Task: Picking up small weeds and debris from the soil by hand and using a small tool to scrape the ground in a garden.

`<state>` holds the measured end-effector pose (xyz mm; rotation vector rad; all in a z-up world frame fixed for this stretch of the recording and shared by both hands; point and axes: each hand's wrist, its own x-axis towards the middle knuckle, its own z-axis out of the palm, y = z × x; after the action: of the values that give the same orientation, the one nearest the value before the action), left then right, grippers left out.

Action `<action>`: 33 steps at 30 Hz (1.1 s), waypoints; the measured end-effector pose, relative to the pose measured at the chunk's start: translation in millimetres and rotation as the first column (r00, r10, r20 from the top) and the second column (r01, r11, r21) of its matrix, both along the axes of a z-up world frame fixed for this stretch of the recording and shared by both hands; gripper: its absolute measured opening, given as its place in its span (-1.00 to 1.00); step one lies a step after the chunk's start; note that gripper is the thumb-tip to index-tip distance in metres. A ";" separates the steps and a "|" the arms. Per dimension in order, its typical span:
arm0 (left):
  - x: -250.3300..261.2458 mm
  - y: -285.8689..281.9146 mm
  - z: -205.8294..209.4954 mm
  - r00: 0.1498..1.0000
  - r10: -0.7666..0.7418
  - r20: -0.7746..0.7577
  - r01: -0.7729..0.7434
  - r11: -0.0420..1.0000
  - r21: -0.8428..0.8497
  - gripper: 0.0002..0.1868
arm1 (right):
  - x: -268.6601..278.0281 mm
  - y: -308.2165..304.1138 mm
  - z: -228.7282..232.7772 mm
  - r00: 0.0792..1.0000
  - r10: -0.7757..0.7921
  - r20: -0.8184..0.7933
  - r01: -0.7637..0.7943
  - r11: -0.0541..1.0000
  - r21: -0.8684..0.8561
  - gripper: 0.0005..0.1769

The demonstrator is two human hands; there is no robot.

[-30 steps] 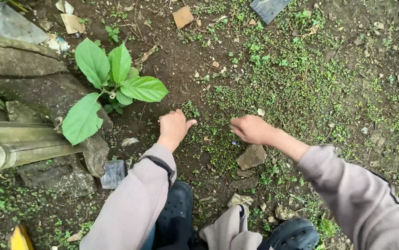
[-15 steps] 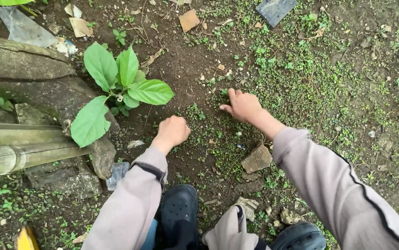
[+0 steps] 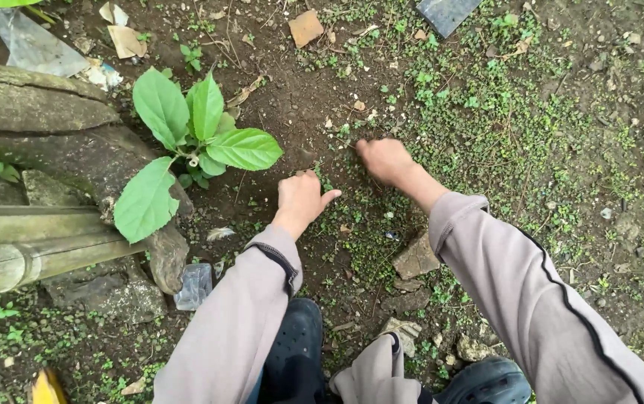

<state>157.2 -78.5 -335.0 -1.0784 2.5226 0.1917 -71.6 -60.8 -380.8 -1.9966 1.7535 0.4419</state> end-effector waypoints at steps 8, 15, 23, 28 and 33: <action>5.5 1.9 -92.1 0.983 -0.160 -0.088 0.145 0.977 -0.159 -0.69 | -0.7 36.0 58.9 0.986 0.027 0.163 -0.011 0.995 -0.101 -0.49; -18.2 33.2 16.0 0.935 0.173 -0.309 -0.031 0.908 0.417 -0.68 | -16.7 82.2 -4.9 0.943 0.101 0.317 -0.062 0.989 -0.131 -0.66; -25.9 74.7 24.1 0.987 -0.064 -0.144 0.112 0.929 0.354 -0.43 | 17.5 86.2 -2.8 0.968 0.125 0.220 -0.107 0.990 -0.091 -0.59; -28.6 102.0 -14.1 0.982 -0.167 -0.092 0.186 0.947 0.261 -0.40 | -8.6 97.1 2.1 0.857 -0.067 0.511 0.065 0.998 0.022 -0.82; -27.5 125.9 -74.4 0.951 -0.289 -0.110 0.299 0.949 0.095 -0.47 | -48.6 152.6 -16.2 0.750 -0.263 0.607 0.335 0.942 -0.005 -0.73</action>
<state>129.7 47.4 -409.4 -0.6528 2.6839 0.3006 -120.2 91.8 -397.0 -1.6149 1.6435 -0.3813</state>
